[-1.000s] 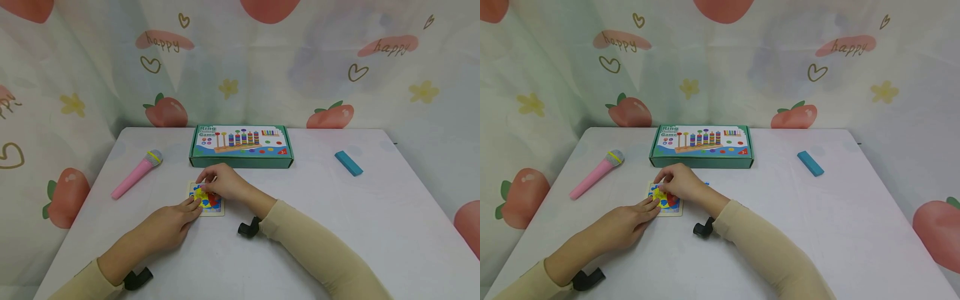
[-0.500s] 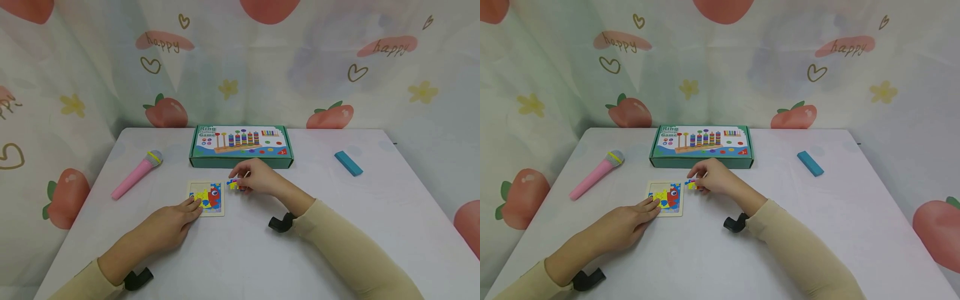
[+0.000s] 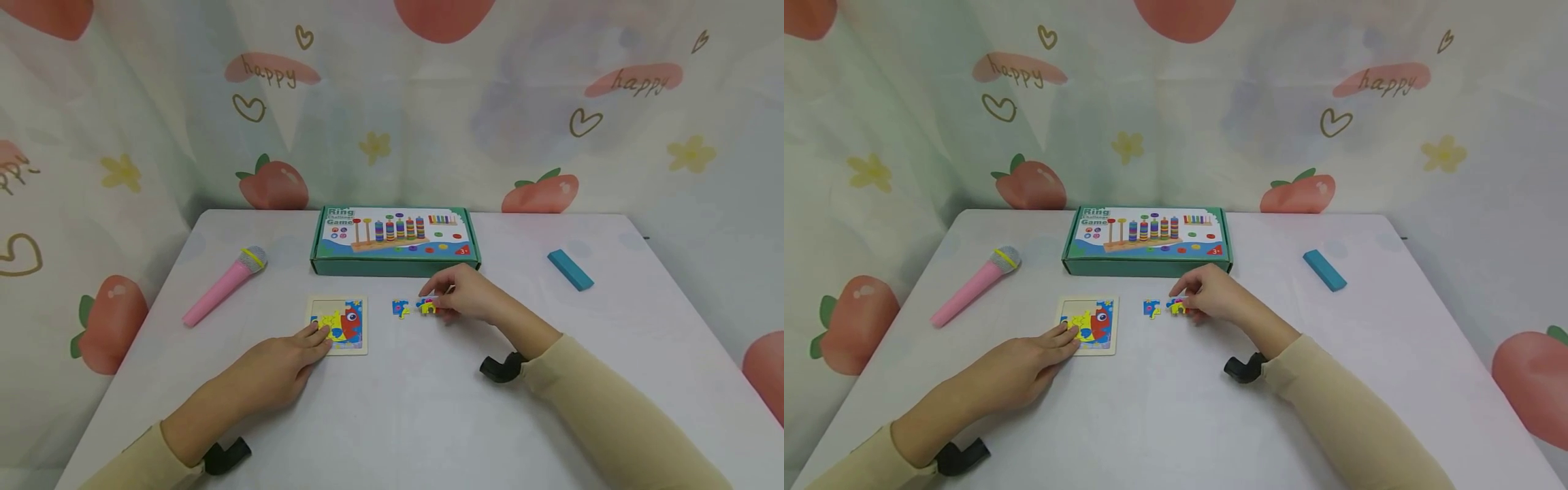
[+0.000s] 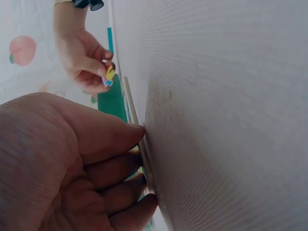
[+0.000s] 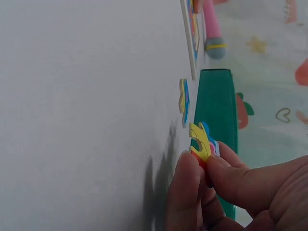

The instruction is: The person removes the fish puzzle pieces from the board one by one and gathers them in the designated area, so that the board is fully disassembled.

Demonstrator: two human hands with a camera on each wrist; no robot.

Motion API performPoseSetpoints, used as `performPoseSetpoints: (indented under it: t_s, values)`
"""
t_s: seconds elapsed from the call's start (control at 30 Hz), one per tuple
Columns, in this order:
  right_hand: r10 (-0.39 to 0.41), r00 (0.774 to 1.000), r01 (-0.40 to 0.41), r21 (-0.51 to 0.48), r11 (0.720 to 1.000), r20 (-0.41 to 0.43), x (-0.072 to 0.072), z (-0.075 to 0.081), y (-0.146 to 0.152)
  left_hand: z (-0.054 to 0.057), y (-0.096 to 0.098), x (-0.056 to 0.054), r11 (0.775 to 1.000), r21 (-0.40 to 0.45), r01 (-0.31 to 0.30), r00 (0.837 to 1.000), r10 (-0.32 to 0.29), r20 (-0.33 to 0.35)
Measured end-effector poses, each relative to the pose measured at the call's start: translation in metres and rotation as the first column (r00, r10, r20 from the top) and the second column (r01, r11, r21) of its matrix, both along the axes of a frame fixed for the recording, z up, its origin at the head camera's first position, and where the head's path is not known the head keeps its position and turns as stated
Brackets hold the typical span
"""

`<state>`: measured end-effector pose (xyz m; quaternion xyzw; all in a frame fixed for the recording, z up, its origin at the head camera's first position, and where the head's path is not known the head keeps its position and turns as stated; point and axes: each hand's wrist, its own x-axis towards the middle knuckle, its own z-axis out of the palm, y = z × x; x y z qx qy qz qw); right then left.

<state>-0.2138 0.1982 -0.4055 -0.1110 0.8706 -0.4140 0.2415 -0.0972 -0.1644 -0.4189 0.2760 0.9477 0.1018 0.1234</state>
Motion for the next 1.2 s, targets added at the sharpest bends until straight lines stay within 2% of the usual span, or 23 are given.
performPoseSetpoints:
  t_s: [0.17,0.3,0.4,0.63,0.93,1.2]
  values:
    - [-0.034,0.999,0.032,0.027,0.999,0.041,0.001,-0.004,0.013,0.000,0.000,0.000,1.000,0.001,0.007,1.000,-0.007,0.000]
    - [-0.048,0.998,0.046,0.053,0.998,0.040,0.001,-0.005,0.018,0.000,0.001,0.000,1.000,0.002,0.011,1.000,-0.011,0.001]
    - [-0.052,0.999,0.052,0.093,0.994,0.004,0.002,-0.005,0.019,0.001,0.001,0.000,1.000,-0.001,0.006,1.000,-0.006,0.001]
    - [-0.018,0.986,0.060,0.255,0.965,-0.165,0.003,-0.008,0.011,-0.001,0.001,0.000,1.000,-0.008,0.000,1.000,0.000,-0.002]
    - [-0.043,0.979,0.100,0.283,0.954,-0.201,0.004,-0.012,0.007,-0.001,0.000,0.000,1.000,-0.015,0.004,1.000,-0.004,-0.008]
    - [-0.032,0.975,0.099,0.300,0.949,-0.220,0.006,-0.011,0.005,-0.001,0.000,0.000,1.000,-0.016,-0.001,1.000,0.001,-0.004]
